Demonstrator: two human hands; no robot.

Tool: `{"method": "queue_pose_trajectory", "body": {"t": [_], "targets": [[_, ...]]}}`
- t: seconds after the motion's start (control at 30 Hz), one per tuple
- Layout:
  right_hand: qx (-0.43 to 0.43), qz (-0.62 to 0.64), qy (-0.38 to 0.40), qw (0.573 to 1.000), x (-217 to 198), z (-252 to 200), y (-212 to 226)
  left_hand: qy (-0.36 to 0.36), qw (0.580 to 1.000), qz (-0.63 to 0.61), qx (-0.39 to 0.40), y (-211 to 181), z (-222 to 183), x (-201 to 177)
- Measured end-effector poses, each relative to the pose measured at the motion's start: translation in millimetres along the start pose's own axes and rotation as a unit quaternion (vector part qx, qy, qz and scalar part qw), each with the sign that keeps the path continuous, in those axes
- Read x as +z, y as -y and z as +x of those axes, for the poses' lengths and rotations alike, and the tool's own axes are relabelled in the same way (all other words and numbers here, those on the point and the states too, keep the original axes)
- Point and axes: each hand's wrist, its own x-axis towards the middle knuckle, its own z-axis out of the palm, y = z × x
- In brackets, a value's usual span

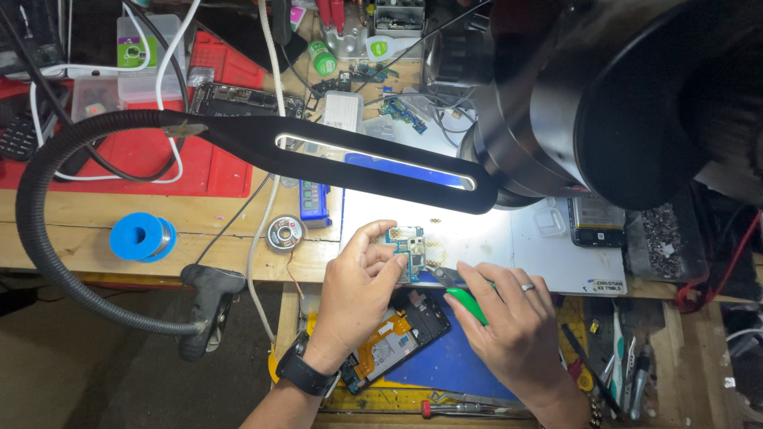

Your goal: The person disassembles a mobile phone, disconnects the internal battery and motherboard components, and then places the motherboard onto a testing fixture to diagnose it.

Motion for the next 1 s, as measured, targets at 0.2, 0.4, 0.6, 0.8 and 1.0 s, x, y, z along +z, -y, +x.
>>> {"method": "queue_pose_trajectory", "body": {"t": [0.2,0.4,0.6,0.8,1.0], "targets": [[-0.010,-0.011,0.005,1.000,-1.1,1.1,-0.6,0.001,1.000,-0.016,-0.001,-2.4,-2.0,0.6],[-0.011,-0.022,0.000,1.000,0.1,1.1,-0.5,0.000,1.000,-0.011,0.004,-3.5,-2.1,0.3],[-0.009,-0.014,-0.003,1.000,2.0,-0.8,-1.2,0.003,1.000,-0.009,0.008,-3.5,-2.5,-0.5],[0.003,-0.001,0.001,1.000,1.3,-1.1,-0.8,0.010,1.000,-0.009,0.009,-4.7,-2.8,-0.9],[-0.014,-0.012,-0.011,1.000,3.0,-2.3,-0.7,0.018,0.999,-0.028,0.003,-1.8,-2.8,-1.7]]}}
